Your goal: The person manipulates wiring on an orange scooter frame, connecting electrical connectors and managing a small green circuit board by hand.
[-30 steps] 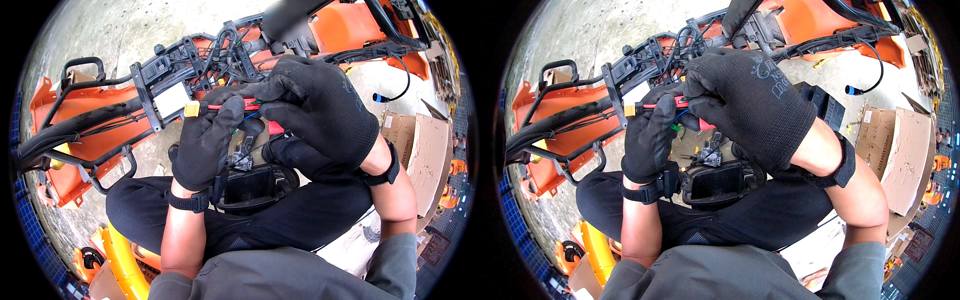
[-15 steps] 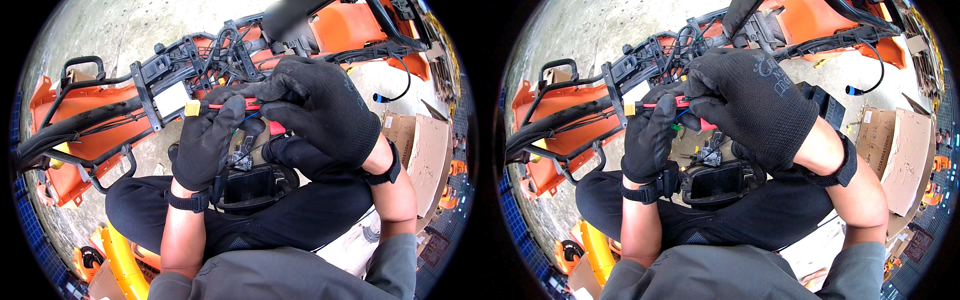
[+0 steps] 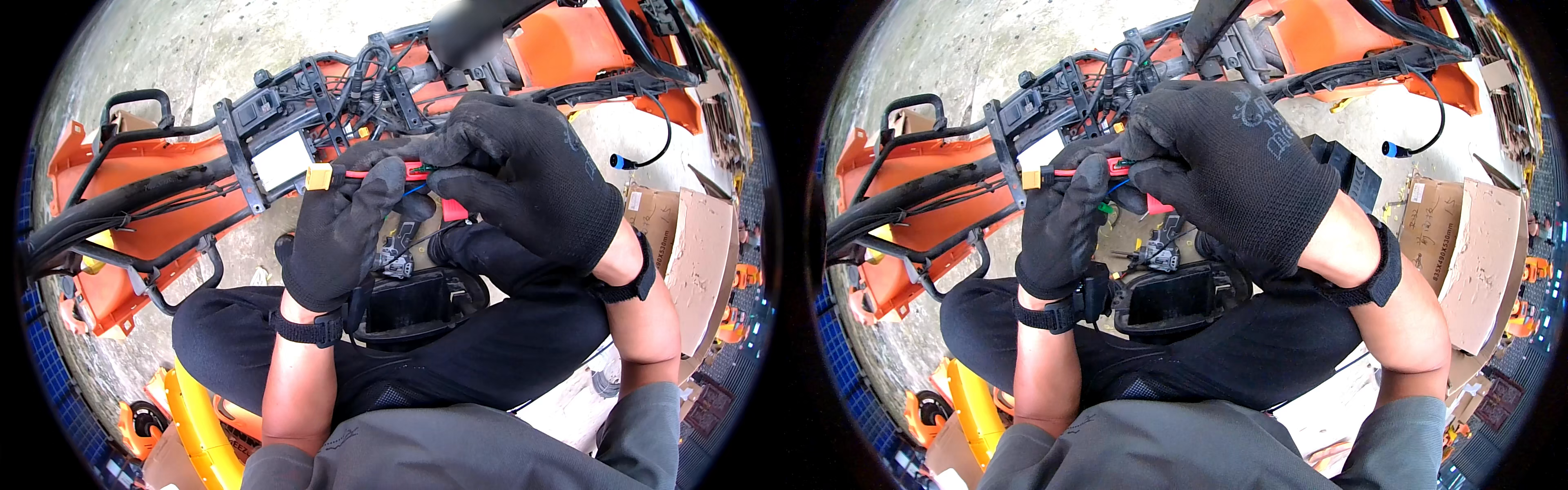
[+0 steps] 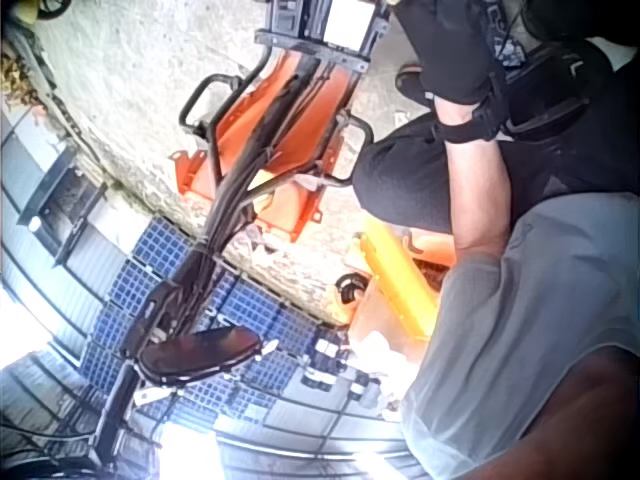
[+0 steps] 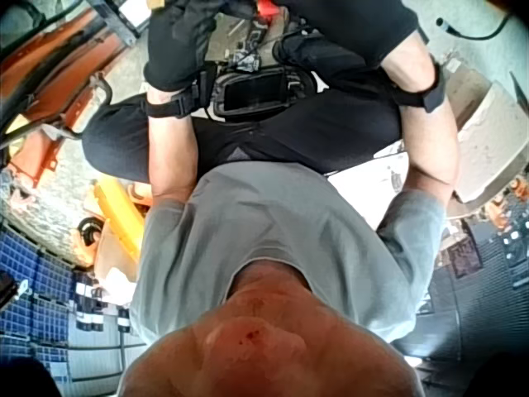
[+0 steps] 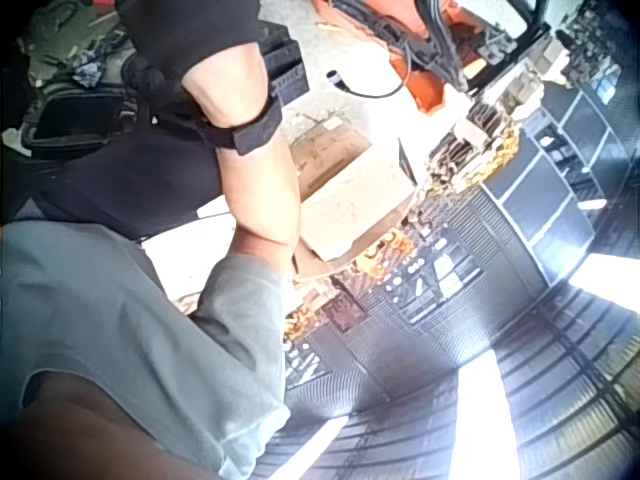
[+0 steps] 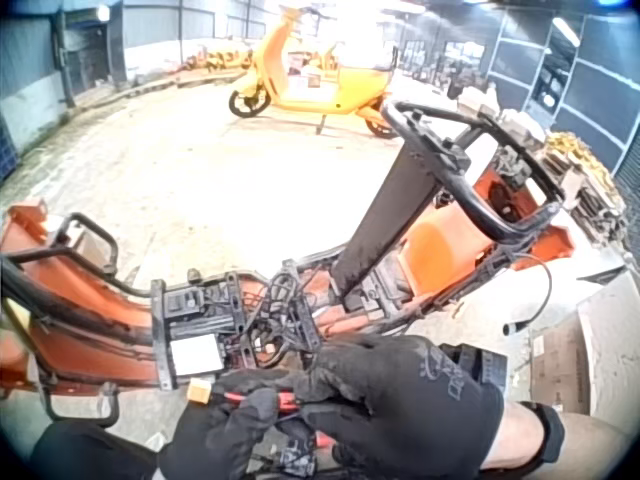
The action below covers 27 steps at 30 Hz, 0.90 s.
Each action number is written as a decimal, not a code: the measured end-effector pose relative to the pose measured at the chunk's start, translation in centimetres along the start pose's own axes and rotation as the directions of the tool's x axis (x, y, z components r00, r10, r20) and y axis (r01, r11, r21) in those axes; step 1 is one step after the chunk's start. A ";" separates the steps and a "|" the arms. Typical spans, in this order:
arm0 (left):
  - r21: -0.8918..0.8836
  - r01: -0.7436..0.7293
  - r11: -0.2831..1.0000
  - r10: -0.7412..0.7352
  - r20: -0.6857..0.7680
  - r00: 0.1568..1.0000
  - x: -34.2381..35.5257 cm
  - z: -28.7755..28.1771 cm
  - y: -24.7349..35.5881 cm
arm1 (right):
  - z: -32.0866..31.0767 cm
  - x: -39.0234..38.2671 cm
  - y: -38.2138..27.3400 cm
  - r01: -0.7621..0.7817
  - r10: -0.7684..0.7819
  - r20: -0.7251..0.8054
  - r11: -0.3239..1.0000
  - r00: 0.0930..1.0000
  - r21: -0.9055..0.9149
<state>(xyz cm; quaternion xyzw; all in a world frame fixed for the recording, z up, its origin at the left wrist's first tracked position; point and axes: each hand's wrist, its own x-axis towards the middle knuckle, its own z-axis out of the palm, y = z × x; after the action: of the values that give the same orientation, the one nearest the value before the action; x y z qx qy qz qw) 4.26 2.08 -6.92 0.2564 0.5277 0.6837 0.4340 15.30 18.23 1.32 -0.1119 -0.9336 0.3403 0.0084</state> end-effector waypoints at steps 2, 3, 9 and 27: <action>0.012 -0.002 1.000 0.002 -0.002 1.000 0.0 0.0 -0.1 | 0.1 -0.1 0.1 0.068 -0.070 -0.050 0.997 0.996 -0.036; 0.032 -0.014 0.999 0.014 -0.007 1.000 0.0 0.0 -0.3 | 0.7 -0.1 0.7 0.139 -0.145 -0.109 0.989 0.984 -0.057; 0.029 -0.073 0.997 0.075 -0.077 0.994 -0.3 0.6 -0.7 | 0.7 -0.3 0.6 0.203 -0.214 -0.158 0.976 0.964 -0.084; 0.253 -0.004 0.967 0.033 -0.111 0.993 -0.5 1.1 0.1 | 1.6 -0.7 1.5 0.299 -0.337 -0.207 0.934 0.918 -0.196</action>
<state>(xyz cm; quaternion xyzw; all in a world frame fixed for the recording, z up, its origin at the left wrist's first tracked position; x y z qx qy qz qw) 5.42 2.17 -6.46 0.2748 0.6321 0.6284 0.3606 16.15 18.20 -0.79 0.0014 -0.9559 0.2421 0.1664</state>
